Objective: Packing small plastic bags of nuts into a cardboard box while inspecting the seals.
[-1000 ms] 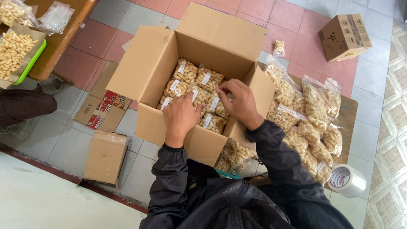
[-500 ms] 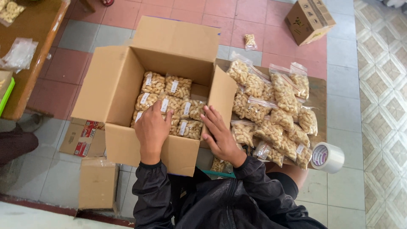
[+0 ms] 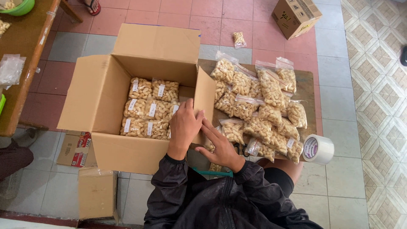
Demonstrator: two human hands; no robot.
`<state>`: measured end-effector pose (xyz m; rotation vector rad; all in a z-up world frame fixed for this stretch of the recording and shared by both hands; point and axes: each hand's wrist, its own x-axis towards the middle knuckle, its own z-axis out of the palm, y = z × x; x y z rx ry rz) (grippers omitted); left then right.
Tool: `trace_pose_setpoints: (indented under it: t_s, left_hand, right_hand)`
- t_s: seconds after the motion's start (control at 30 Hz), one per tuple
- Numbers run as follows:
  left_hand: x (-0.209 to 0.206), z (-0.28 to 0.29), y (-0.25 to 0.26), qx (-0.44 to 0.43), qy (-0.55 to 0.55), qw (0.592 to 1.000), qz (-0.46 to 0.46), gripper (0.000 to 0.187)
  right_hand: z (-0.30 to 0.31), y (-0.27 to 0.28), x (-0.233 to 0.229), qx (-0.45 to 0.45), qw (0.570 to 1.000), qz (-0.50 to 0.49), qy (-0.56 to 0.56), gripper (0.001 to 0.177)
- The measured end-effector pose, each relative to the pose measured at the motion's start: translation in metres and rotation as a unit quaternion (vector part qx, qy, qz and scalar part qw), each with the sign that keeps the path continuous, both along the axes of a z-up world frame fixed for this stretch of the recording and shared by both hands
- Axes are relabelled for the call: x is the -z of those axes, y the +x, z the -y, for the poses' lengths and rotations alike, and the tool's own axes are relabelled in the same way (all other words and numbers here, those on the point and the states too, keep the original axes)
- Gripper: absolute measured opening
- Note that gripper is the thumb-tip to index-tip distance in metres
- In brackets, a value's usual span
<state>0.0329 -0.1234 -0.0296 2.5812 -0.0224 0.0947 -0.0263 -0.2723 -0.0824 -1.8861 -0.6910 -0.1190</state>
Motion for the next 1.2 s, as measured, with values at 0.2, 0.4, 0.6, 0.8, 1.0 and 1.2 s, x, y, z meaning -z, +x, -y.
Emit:
trace_pose_setpoints:
  t_s: [0.2,0.4,0.6,0.8,1.0,1.2]
  left_hand:
    - [0.021,0.001,0.004,-0.012,0.041,0.999,0.01,0.017]
    - [0.017,0.007,0.005,-0.018,0.065,0.998,-0.017,0.014]
    - [0.02,0.002,0.004,-0.02,0.019,0.999,-0.027,0.022]
    - [0.016,0.004,0.002,-0.006,0.039,0.999,-0.012,0.019]
    - [0.018,0.005,0.004,-0.004,0.049,0.999,0.004,0.016]
    - [0.018,0.007,0.004,-0.015,0.048,0.999,0.0,0.017]
  right_hand:
    - [0.01,-0.002,-0.001,-0.032,0.995,-0.082,0.046,0.046]
    - [0.013,-0.003,-0.006,-0.069,0.995,-0.059,0.044,0.023]
    - [0.034,0.016,-0.013,0.016,0.998,-0.036,0.056,0.015]
    - [0.084,0.047,-0.01,0.212,0.971,-0.08,0.078,0.009]
    - [0.144,0.071,0.004,0.353,0.928,-0.123,0.004,0.006]
    - [0.187,0.105,0.0,0.432,0.876,-0.141,-0.162,0.035]
